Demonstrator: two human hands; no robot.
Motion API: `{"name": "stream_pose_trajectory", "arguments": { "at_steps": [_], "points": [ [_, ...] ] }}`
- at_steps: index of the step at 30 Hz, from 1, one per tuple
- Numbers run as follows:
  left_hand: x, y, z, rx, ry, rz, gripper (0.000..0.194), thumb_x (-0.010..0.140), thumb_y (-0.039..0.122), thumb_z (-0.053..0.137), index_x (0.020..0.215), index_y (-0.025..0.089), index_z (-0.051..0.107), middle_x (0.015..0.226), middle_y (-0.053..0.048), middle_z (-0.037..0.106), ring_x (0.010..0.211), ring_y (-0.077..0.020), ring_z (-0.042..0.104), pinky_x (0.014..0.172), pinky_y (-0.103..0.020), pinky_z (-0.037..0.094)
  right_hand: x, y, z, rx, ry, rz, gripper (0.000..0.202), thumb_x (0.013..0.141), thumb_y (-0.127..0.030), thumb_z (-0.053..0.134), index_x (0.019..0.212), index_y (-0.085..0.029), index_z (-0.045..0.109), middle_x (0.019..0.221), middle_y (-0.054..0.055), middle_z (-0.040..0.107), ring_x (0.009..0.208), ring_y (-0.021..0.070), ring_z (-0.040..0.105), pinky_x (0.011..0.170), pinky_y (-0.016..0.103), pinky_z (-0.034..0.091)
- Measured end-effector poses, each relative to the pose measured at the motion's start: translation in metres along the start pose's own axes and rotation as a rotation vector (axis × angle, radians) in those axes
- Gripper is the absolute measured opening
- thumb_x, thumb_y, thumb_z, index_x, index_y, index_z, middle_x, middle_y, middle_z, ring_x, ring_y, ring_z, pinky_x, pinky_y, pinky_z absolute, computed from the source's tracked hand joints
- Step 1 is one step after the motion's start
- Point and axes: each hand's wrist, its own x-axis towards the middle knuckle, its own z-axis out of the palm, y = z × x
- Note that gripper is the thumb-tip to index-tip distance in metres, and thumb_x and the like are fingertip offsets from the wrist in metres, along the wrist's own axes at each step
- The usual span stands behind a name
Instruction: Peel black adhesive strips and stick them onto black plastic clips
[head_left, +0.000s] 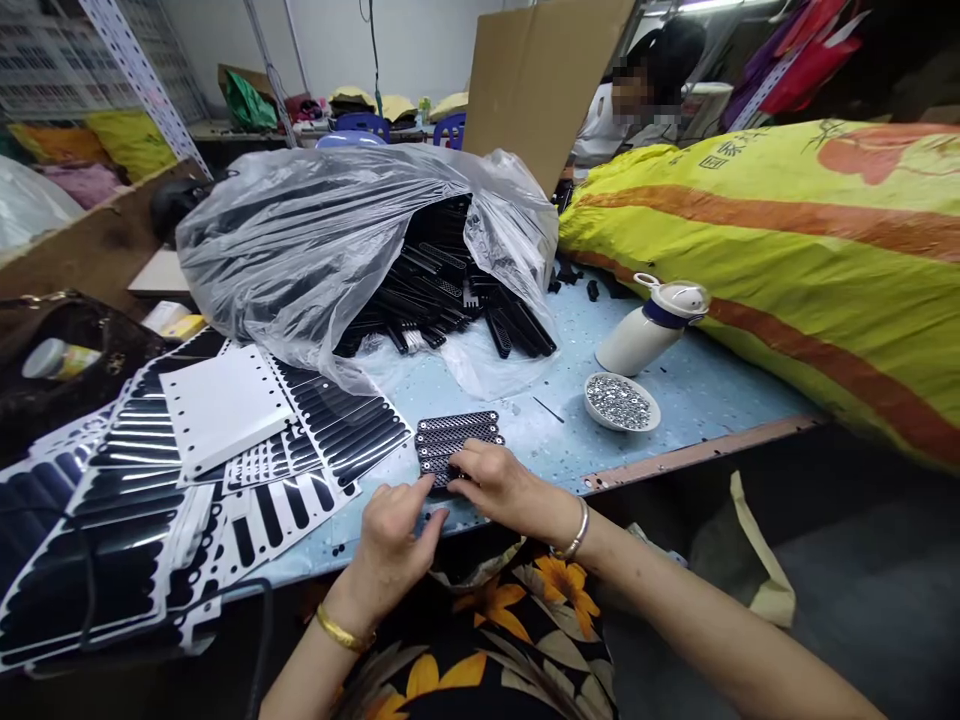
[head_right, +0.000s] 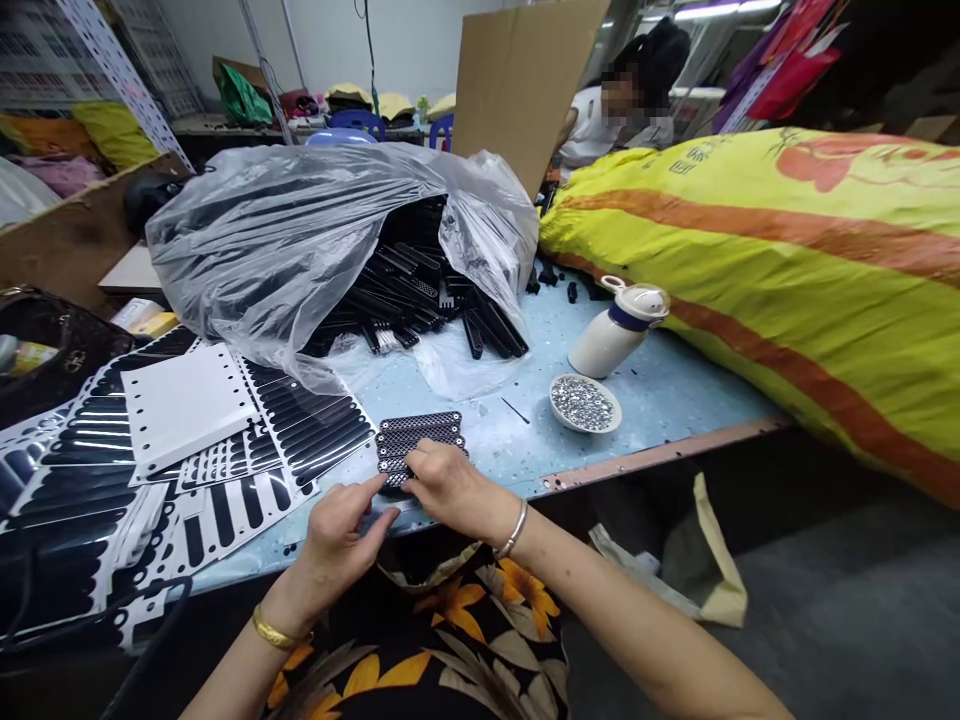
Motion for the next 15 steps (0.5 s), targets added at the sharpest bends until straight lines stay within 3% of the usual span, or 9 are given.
{"name": "stream_pose_trajectory", "arguments": {
  "at_steps": [4,8,15],
  "points": [
    [0.001,0.003,0.002,0.004,-0.032,0.029,0.025,0.096,0.021,0.051,0.114,0.008,0.062,0.068,-0.004,0.067,0.056,-0.0175,0.058,0.057,-0.032,0.044,-0.016,0.005,-0.004,0.031,0.150,-0.024,0.005,0.087,-0.009,0.064,0.088,-0.014,0.065,0.077,0.004,0.058,0.072,0.0181,0.057,0.063,0.028,0.045],
    [0.006,0.006,0.001,0.036,-0.153,0.131,0.031,0.096,0.011,0.044,0.123,0.010,0.060,0.062,-0.001,0.062,0.052,-0.0168,0.056,0.054,-0.031,0.040,-0.042,0.014,-0.005,-0.043,0.309,0.009,0.017,0.094,-0.012,0.050,0.090,-0.014,0.066,0.068,0.003,0.056,0.061,0.0161,0.053,0.057,0.027,0.043],
    [0.018,-0.002,0.007,0.173,-0.290,0.318,0.042,0.086,0.000,0.038,0.121,0.009,0.059,0.058,-0.001,0.061,0.046,-0.0191,0.058,0.051,-0.032,0.037,-0.073,0.017,-0.001,-0.135,0.289,0.106,0.021,0.094,-0.009,0.044,0.103,-0.013,0.062,0.071,0.003,0.056,0.063,0.0169,0.053,0.057,0.027,0.042]
  ]
}}
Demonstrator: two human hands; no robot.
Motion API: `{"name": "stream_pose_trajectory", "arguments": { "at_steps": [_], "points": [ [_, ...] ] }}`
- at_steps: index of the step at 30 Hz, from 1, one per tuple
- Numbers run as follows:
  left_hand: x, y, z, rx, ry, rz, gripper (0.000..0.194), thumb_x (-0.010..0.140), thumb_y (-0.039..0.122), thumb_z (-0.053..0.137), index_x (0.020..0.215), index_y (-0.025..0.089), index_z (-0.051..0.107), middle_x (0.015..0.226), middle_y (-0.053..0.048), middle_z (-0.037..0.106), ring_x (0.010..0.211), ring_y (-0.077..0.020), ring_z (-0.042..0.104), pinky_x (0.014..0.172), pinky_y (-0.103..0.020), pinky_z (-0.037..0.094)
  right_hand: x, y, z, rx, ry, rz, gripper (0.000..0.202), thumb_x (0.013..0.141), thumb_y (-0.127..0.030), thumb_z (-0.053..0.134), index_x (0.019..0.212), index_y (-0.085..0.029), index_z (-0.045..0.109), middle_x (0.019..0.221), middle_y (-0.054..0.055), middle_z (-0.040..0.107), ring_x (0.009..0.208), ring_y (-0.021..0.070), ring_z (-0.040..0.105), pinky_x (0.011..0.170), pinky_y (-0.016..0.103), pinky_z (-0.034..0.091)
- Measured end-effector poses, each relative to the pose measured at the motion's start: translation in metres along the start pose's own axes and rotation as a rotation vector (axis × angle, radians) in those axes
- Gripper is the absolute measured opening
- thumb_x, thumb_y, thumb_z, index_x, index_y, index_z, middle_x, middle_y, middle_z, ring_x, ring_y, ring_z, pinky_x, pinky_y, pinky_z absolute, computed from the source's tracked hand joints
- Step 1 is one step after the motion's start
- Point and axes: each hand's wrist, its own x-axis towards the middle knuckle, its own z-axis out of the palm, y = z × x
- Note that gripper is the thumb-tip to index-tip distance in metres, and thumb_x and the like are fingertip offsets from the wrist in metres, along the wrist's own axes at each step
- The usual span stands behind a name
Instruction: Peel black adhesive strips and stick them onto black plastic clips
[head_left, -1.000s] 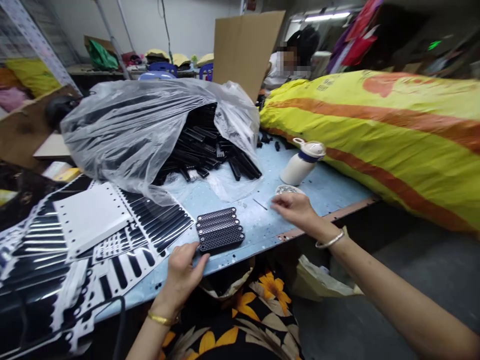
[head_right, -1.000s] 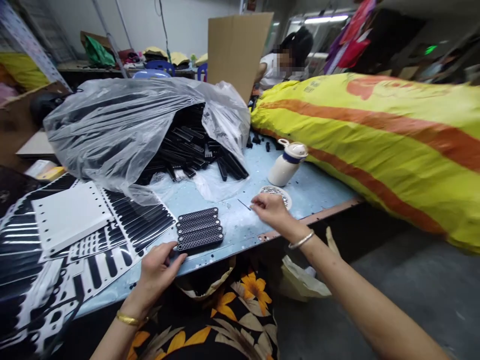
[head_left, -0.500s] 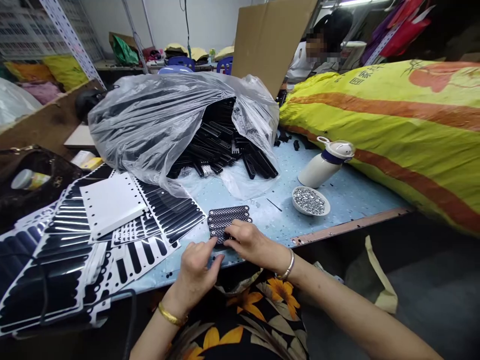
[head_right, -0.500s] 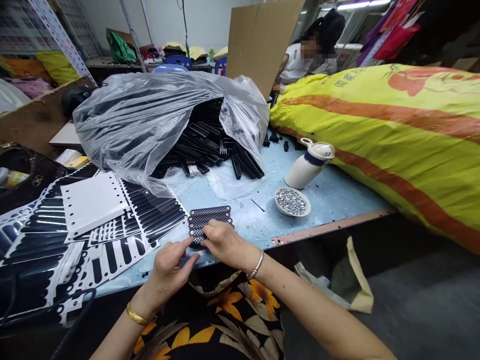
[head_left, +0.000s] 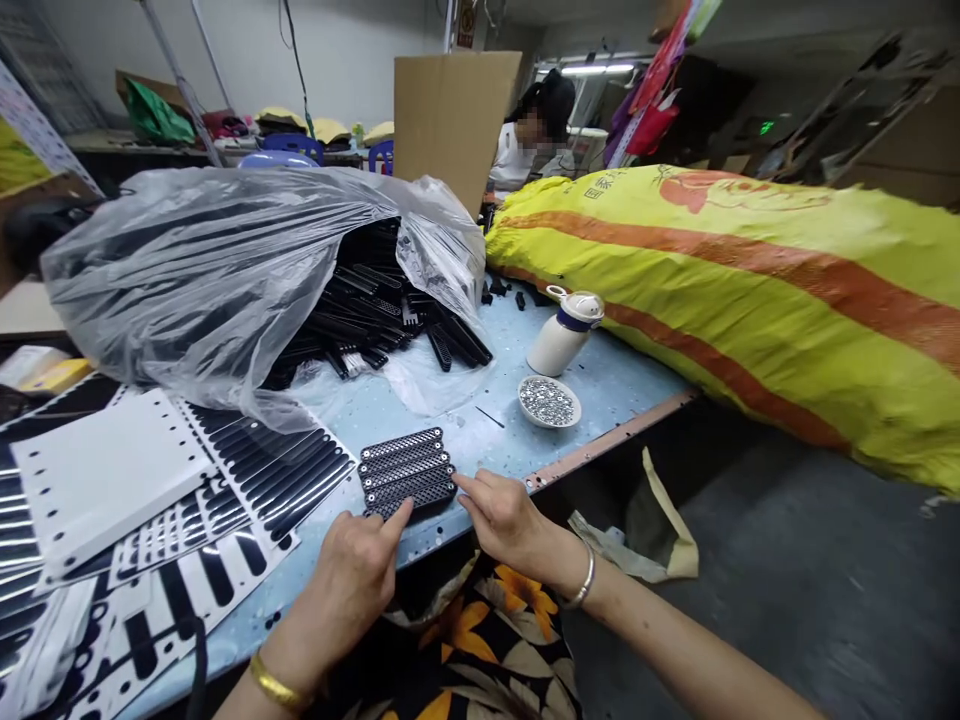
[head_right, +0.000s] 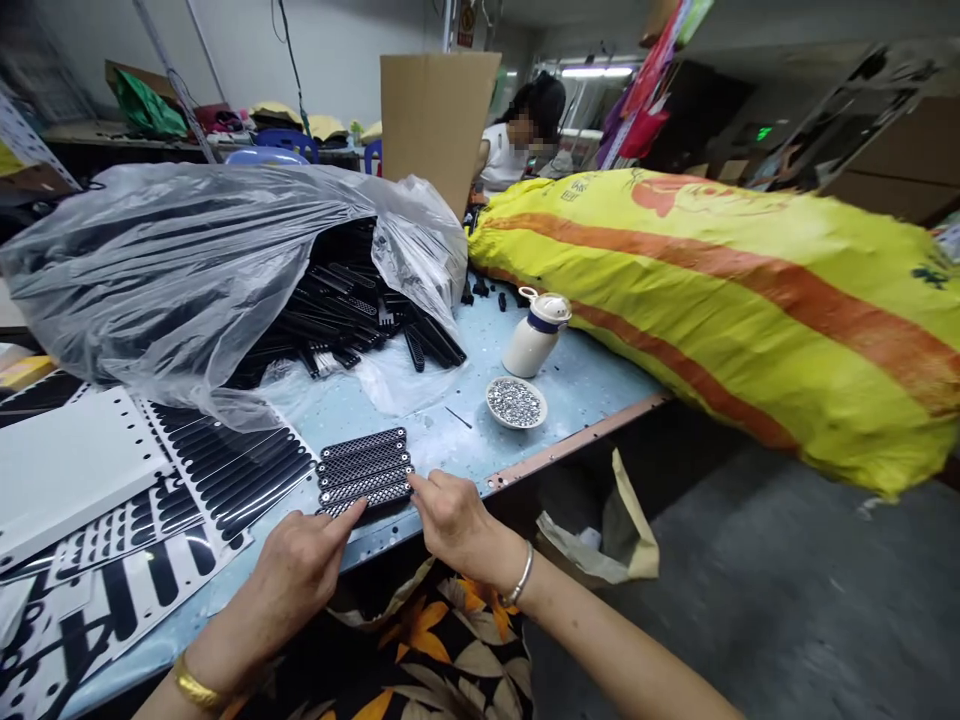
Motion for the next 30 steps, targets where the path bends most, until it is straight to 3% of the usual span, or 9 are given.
{"name": "stream_pose_trajectory", "arguments": {
  "at_steps": [4,15,19,26,30],
  "points": [
    [0.000,-0.003,0.000,-0.004,-0.028,0.027,0.042,0.086,0.001,0.039,0.123,0.007,0.057,0.058,-0.001,0.062,0.047,-0.0200,0.060,0.051,-0.033,0.039,-0.007,0.002,-0.001,-0.026,0.029,0.003,0.024,0.094,-0.007,0.041,0.107,-0.012,0.061,0.071,0.004,0.055,0.061,0.0172,0.052,0.056,0.028,0.042],
    [0.000,0.002,-0.007,-0.076,-0.163,-0.113,0.040,0.091,0.004,0.041,0.127,0.011,0.057,0.067,-0.003,0.066,0.055,-0.0203,0.062,0.058,-0.034,0.045,-0.012,0.006,0.004,0.027,0.045,-0.034,0.033,0.096,-0.006,0.041,0.123,-0.011,0.057,0.071,0.002,0.054,0.060,0.0163,0.053,0.054,0.028,0.044],
    [0.000,0.003,-0.007,-0.087,-0.152,-0.125,0.041,0.090,0.003,0.040,0.127,0.012,0.057,0.067,-0.003,0.065,0.056,-0.0208,0.062,0.057,-0.034,0.045,-0.009,0.001,0.007,0.026,0.007,-0.068,0.032,0.097,-0.006,0.040,0.125,-0.010,0.055,0.074,0.004,0.055,0.062,0.0170,0.054,0.057,0.029,0.046],
    [-0.002,0.000,-0.005,-0.126,-0.099,-0.135,0.041,0.090,0.002,0.039,0.128,0.009,0.054,0.068,-0.004,0.068,0.059,-0.0189,0.064,0.060,-0.032,0.047,-0.014,0.005,0.018,0.004,0.052,-0.155,0.041,0.095,-0.003,0.039,0.136,-0.010,0.043,0.070,0.001,0.053,0.059,0.0167,0.050,0.053,0.028,0.043],
    [0.000,0.002,-0.007,-0.080,-0.148,-0.116,0.045,0.087,0.001,0.041,0.129,0.008,0.054,0.067,-0.004,0.067,0.056,-0.0200,0.063,0.057,-0.034,0.047,-0.017,0.008,0.020,0.012,0.036,-0.153,0.047,0.095,-0.003,0.038,0.141,-0.013,0.039,0.070,0.000,0.053,0.058,0.0168,0.050,0.052,0.028,0.043]
  ]
}}
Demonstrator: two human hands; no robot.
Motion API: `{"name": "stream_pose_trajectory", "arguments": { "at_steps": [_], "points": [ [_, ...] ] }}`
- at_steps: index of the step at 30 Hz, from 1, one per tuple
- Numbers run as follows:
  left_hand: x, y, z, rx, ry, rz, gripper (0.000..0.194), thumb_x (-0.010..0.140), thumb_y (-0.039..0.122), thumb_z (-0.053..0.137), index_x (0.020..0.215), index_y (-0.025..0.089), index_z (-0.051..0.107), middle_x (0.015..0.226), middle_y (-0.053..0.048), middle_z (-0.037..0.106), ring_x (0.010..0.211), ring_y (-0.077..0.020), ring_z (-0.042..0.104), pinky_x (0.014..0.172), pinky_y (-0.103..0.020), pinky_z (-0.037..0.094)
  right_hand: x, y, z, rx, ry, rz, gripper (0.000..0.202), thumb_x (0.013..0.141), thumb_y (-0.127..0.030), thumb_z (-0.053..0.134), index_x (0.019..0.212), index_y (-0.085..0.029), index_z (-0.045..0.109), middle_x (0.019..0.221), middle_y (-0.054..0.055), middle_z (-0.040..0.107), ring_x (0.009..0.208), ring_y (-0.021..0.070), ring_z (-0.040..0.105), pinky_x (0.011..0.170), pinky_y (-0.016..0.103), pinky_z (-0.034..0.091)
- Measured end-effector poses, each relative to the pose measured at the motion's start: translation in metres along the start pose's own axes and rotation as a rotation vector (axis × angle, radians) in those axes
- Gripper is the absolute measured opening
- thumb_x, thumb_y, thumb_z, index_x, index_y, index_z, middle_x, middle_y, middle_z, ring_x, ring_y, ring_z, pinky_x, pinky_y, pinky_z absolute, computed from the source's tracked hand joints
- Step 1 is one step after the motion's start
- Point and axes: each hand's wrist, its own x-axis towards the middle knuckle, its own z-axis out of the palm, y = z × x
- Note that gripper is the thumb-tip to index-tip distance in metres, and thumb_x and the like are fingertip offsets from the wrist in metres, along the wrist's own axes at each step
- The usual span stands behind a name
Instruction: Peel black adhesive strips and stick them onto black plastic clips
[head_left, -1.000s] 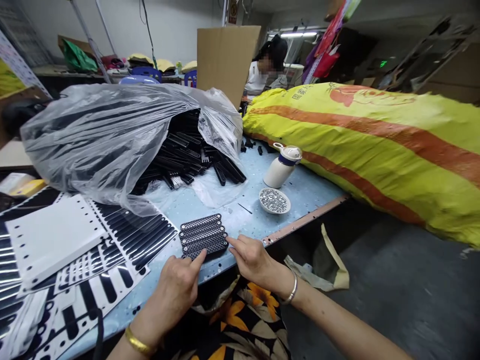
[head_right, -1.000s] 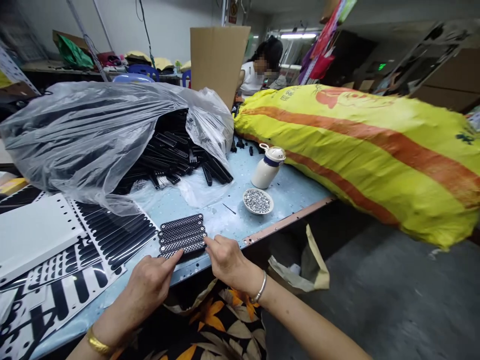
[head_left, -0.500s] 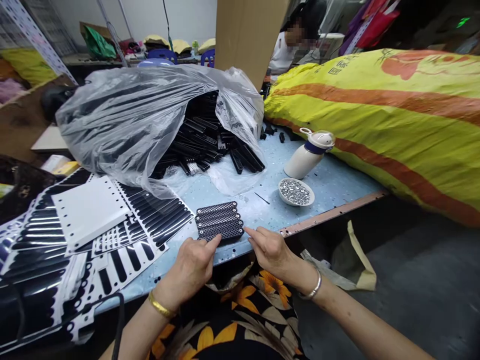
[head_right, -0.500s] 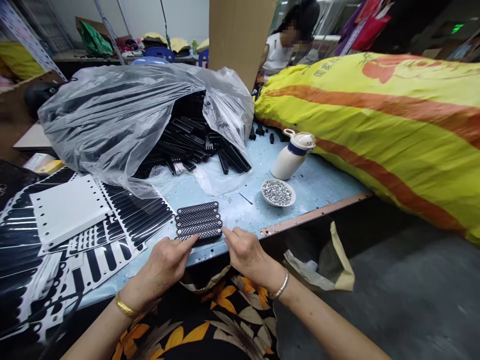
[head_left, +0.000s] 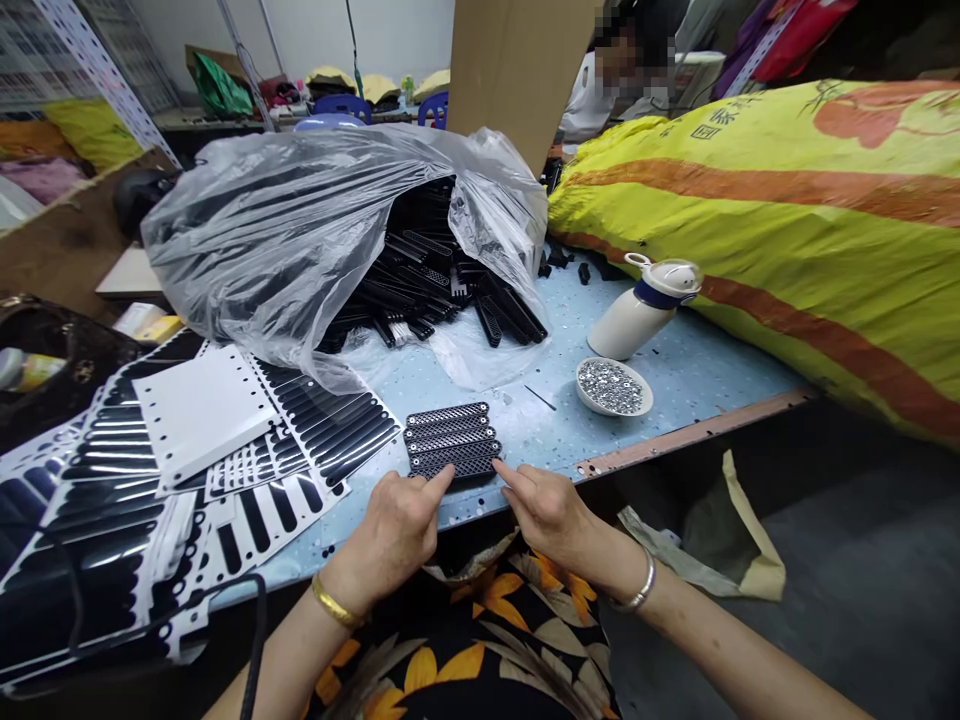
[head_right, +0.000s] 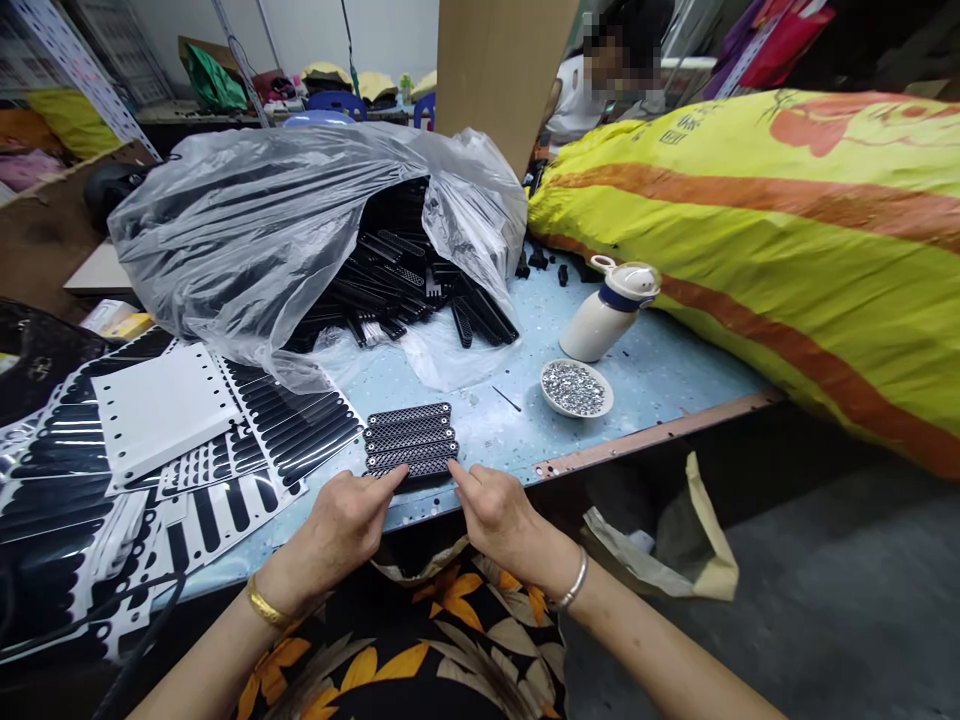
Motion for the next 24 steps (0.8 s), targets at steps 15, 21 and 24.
{"name": "stream_pose_trajectory", "arguments": {
  "at_steps": [15,21,24],
  "points": [
    [-0.023,-0.007,-0.020,0.191,-0.068,0.002,0.051,0.085,-0.002,0.040,0.133,0.007,0.052,0.063,-0.001,0.059,0.053,-0.0191,0.055,0.057,-0.034,0.046,0.003,0.000,-0.003,0.007,-0.010,-0.029,0.054,0.096,-0.004,0.038,0.148,-0.011,0.031,0.070,0.002,0.056,0.057,0.0171,0.053,0.050,0.028,0.044],
    [-0.030,-0.017,-0.028,0.241,-0.106,0.007,0.055,0.084,-0.004,0.038,0.135,0.012,0.051,0.067,-0.001,0.057,0.058,-0.0196,0.054,0.061,-0.035,0.044,0.002,0.001,-0.003,0.013,-0.019,-0.026,0.058,0.094,-0.004,0.039,0.151,-0.013,0.029,0.069,0.001,0.056,0.058,0.0174,0.052,0.049,0.028,0.044],
    [-0.033,-0.020,-0.032,0.234,-0.126,0.000,0.055,0.085,-0.004,0.037,0.136,0.014,0.050,0.068,0.000,0.056,0.059,-0.0189,0.053,0.063,-0.034,0.044,0.000,0.001,-0.001,0.016,-0.018,-0.012,0.056,0.095,-0.005,0.040,0.150,-0.012,0.030,0.070,0.002,0.056,0.059,0.0179,0.053,0.050,0.029,0.045]
  ]
}}
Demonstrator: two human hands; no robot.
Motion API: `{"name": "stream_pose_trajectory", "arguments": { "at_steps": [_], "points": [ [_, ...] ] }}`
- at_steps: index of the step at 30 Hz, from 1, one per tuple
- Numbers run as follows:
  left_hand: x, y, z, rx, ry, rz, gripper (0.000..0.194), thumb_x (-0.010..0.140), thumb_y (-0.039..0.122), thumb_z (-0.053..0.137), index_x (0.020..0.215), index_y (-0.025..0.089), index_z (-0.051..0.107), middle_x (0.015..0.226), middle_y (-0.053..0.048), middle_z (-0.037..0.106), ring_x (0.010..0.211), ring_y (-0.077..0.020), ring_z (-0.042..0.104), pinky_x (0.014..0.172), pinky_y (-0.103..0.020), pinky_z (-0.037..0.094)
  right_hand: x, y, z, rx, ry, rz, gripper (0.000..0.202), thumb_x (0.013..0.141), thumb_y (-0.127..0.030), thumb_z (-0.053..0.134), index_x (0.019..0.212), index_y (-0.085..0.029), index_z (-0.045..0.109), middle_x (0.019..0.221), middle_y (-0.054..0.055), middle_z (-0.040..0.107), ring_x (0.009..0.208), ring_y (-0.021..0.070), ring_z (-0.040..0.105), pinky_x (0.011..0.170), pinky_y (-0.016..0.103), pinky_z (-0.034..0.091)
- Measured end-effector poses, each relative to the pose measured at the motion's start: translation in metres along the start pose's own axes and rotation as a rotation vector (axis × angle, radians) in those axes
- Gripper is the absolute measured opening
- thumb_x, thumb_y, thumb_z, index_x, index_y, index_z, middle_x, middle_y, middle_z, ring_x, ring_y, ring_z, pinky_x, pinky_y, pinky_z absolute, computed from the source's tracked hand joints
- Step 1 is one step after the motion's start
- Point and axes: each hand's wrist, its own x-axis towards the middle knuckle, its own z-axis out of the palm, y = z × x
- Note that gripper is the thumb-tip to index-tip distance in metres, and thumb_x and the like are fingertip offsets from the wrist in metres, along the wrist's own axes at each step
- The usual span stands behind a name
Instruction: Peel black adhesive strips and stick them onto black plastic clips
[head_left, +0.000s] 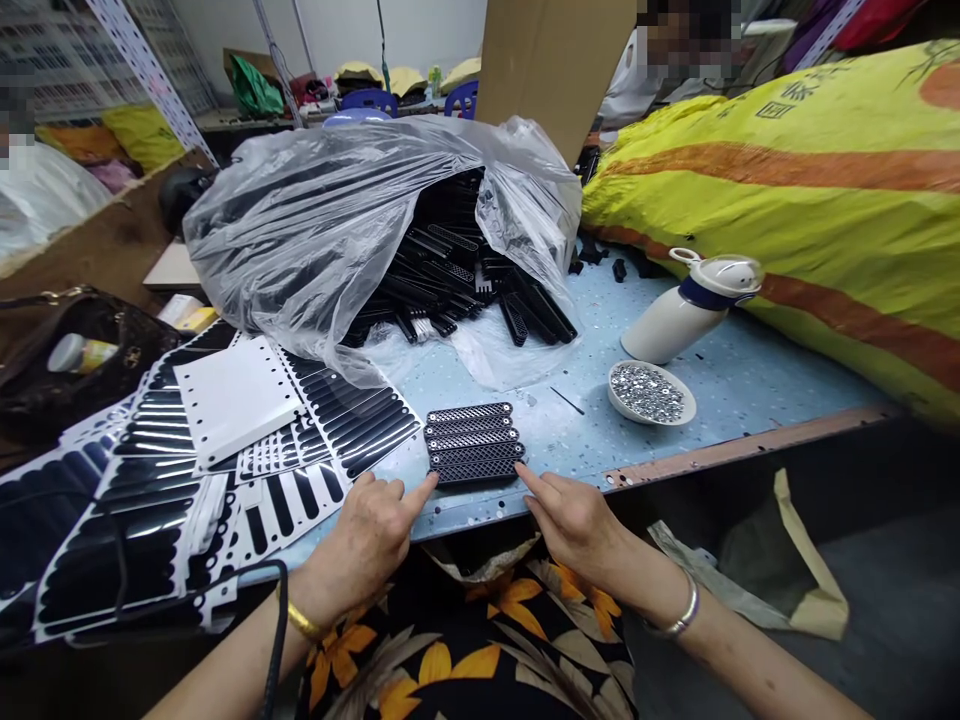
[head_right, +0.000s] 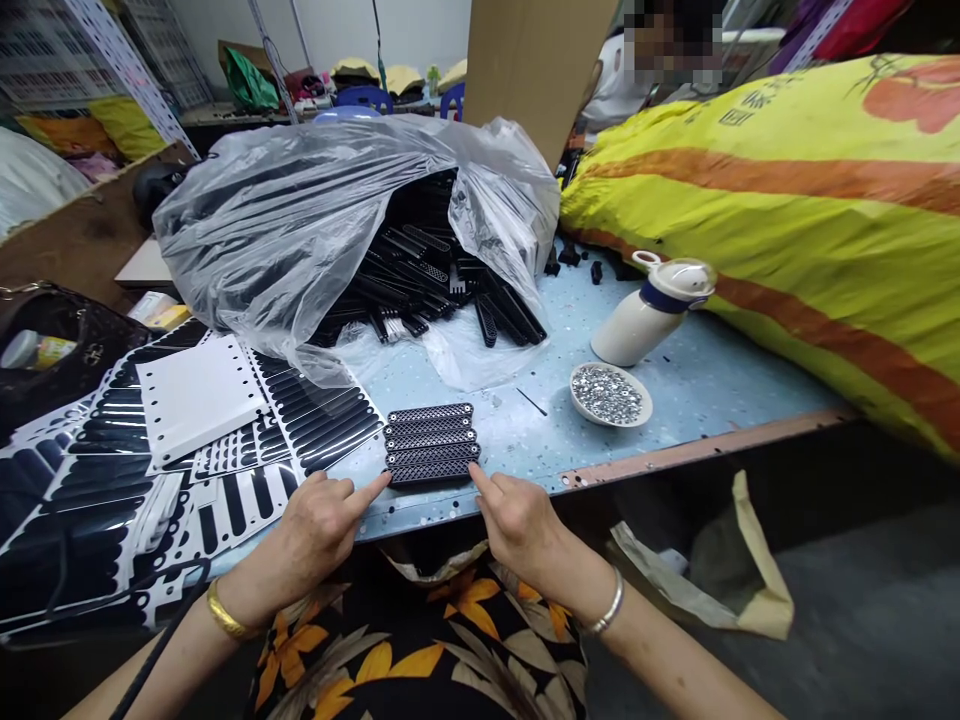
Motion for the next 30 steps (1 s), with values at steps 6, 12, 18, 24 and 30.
{"name": "stream_pose_trajectory", "arguments": {
  "at_steps": [6,12,18,24,30],
  "points": [
    [-0.003,-0.002,0.004,0.007,0.001,0.015,0.060,0.083,-0.006,0.036,0.139,0.013,0.046,0.068,0.000,0.056,0.059,-0.0187,0.052,0.062,-0.034,0.043,0.000,0.000,0.001,-0.014,0.017,-0.005,0.057,0.094,-0.006,0.041,0.149,-0.012,0.033,0.070,0.002,0.056,0.058,0.0171,0.052,0.049,0.029,0.044],
    [-0.005,0.004,0.014,0.011,0.027,0.031,0.065,0.079,-0.009,0.033,0.142,0.005,0.037,0.064,0.001,0.056,0.050,-0.0184,0.049,0.055,-0.033,0.043,0.004,-0.003,-0.004,-0.019,0.006,-0.028,0.058,0.095,-0.005,0.039,0.152,-0.010,0.026,0.070,0.002,0.055,0.057,0.0179,0.051,0.048,0.029,0.043],
    [-0.013,0.004,0.020,-0.067,0.096,0.016,0.061,0.084,-0.004,0.035,0.144,0.008,0.036,0.059,0.002,0.058,0.046,-0.0166,0.051,0.049,-0.028,0.041,0.004,-0.003,-0.005,-0.007,0.009,-0.032,0.059,0.093,-0.003,0.038,0.151,-0.011,0.028,0.066,0.000,0.053,0.056,0.0172,0.049,0.048,0.028,0.042],
    [0.000,-0.009,0.015,-0.177,0.046,-0.021,0.040,0.095,0.012,0.044,0.134,0.018,0.054,0.063,0.002,0.066,0.048,-0.0143,0.057,0.050,-0.026,0.040,0.003,0.000,-0.003,-0.024,0.002,-0.011,0.053,0.095,-0.005,0.037,0.148,-0.012,0.034,0.066,0.000,0.054,0.055,0.0170,0.051,0.048,0.028,0.043],
    [0.020,-0.011,0.026,-0.201,0.273,0.020,0.023,0.094,0.012,0.047,0.092,0.017,0.069,0.057,0.001,0.065,0.046,-0.0134,0.058,0.050,-0.026,0.039,0.003,0.003,0.002,-0.029,0.052,-0.029,0.051,0.095,-0.007,0.040,0.146,-0.011,0.038,0.064,0.000,0.055,0.051,0.0161,0.051,0.046,0.027,0.042]
  ]
}}
